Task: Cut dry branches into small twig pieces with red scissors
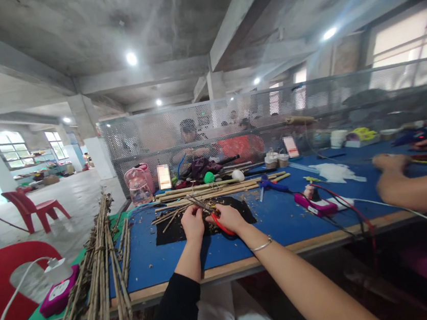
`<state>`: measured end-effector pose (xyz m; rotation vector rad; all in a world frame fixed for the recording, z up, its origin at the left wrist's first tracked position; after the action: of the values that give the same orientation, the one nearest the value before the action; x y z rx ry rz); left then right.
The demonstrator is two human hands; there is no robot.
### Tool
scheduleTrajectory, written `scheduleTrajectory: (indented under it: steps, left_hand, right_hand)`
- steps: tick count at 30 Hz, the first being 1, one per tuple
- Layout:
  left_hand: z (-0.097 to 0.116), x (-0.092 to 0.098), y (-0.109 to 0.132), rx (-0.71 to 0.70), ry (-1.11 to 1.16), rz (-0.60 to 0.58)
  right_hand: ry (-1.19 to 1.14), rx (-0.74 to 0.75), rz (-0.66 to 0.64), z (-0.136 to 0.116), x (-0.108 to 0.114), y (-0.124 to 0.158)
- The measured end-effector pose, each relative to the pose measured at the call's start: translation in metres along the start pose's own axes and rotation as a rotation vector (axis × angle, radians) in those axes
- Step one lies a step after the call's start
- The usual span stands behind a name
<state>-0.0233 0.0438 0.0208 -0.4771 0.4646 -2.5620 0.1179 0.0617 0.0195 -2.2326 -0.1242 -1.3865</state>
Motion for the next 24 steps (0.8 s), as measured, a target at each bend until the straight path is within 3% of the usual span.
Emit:
scheduleTrajectory:
  steps: [4, 7, 9, 10, 13, 14, 16, 19, 24]
  left_hand:
    - [-0.002, 0.004, -0.007, 0.009, 0.074, 0.046]
    - [0.004, 0.02, -0.021, 0.045, 0.076, 0.176]
    - [0.011, 0.03, -0.03, 0.077, 0.022, 0.175]
    - [0.015, 0.032, -0.032, 0.076, -0.038, 0.078]
    - [0.02, 0.023, -0.022, 0.02, -0.222, -0.481]
    - [0.018, 0.018, -0.015, 0.013, -0.273, -0.6]
    - [0.012, 0.011, -0.001, 0.023, -0.346, -0.661]
    - [0.003, 0.003, 0.013, 0.037, -0.407, -0.619]
    - [0.001, 0.003, 0.012, 0.052, -0.473, -0.603]
  right_hand:
    - [-0.032, -0.014, 0.03, 0.005, 0.0, -0.002]
    - [-0.103, -0.037, 0.065, 0.013, 0.006, -0.007]
    - [-0.153, -0.037, 0.061, 0.02, 0.011, -0.012]
    - [-0.176, -0.032, 0.048, 0.024, 0.014, -0.015]
    - [-0.204, 0.001, 0.025, 0.031, 0.025, -0.022]
    - [-0.205, 0.006, 0.025, 0.033, 0.028, -0.024]
    - [-0.239, 0.061, 0.019, 0.034, 0.032, -0.027]
    - [-0.288, 0.101, 0.012, 0.035, 0.032, -0.029]
    - [-0.378, 0.126, -0.053, 0.037, 0.026, -0.037]
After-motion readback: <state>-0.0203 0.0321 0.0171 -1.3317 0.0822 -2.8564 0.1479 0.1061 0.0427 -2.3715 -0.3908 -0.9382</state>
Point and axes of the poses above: each hand's wrist, its own y-axis away from the middle knuckle, its own x-axis out of the back of the hand, z = x × y, the point moved 3 cm from there along -y, towards the middle knuckle, and after that the axes turned 5 degrees about x, right-handed, at the moved point
